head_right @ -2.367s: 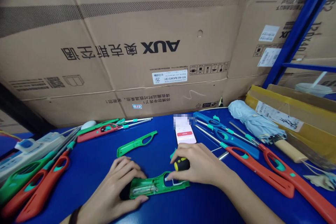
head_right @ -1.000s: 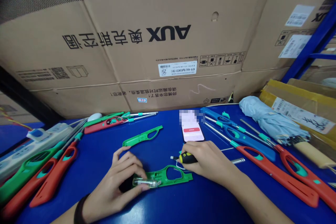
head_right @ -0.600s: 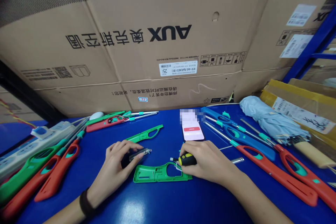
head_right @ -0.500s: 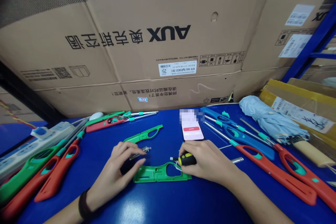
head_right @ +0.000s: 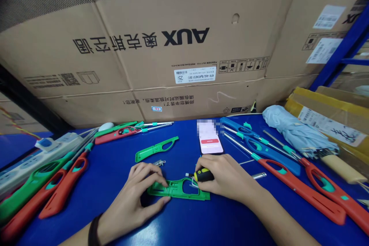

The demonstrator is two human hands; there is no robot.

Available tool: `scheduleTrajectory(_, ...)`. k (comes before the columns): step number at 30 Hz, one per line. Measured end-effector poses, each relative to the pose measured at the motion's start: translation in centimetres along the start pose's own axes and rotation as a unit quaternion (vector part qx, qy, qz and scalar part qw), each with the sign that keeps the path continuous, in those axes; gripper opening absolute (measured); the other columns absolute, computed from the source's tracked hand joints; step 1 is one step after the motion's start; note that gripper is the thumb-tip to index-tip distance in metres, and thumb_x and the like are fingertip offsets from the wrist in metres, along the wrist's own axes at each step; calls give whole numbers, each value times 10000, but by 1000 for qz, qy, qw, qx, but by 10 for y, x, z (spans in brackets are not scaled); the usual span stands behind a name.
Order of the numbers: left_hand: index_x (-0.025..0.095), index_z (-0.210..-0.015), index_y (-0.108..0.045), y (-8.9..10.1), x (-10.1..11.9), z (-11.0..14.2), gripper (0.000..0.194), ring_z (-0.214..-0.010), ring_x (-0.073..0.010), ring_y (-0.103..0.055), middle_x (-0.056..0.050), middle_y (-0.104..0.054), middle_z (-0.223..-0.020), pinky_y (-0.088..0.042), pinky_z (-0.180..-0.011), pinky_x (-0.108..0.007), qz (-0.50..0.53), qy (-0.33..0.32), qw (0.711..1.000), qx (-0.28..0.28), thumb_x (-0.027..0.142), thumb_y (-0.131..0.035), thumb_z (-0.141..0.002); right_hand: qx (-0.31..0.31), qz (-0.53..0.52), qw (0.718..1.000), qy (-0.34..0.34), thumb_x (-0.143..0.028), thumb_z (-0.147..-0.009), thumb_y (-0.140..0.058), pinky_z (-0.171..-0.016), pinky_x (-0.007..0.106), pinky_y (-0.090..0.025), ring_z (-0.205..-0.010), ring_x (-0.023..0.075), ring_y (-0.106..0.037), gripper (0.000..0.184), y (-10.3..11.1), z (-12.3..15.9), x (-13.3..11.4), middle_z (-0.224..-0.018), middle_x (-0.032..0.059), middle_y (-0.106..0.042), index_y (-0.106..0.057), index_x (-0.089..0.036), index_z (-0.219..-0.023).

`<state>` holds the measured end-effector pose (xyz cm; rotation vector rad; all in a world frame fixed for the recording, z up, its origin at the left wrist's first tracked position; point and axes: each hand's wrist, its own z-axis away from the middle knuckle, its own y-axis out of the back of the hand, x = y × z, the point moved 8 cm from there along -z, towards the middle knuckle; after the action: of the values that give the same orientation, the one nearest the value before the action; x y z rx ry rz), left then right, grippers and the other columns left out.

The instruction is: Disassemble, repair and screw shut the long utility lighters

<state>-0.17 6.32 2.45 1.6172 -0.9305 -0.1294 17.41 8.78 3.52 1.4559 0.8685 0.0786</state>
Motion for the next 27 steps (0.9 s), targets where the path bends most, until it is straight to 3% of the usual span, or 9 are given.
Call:
scheduleTrajectory(14,210,-864,-564,-4,3,0,76,-959,-209,-493,-33,-566,-1030,-365,-881,-380,34,-18,999,-39,276,-602,-868,-9,0,1000,-1,-157,-752,-616,-648,235,-426,-724,155,-626,96,-3,0,-3,-833,-16,-690,-629,-221,-822)
scheduleTrajectory(21,199,-885,-541,1,1,1,168,-981,-224,-480,-40,-555,-1017,-353,-888,-387,24,-10,1000,3,272,-671,-807,-5,3,1000,4,-165,-755,-623,-649,236,-429,-739,164,-633,91,-2,-3,-2,-832,-14,-696,-630,-224,-824)
scheduleTrajectory(27,203,-853,-566,-1,4,0,110,-984,-220,-489,-34,-555,-1031,-366,-892,-387,24,-19,999,-12,265,-652,-823,3,5,1000,-1,-184,-760,-629,-651,236,-431,-741,165,-642,81,0,-2,-2,-829,-13,-701,-632,-224,-831)
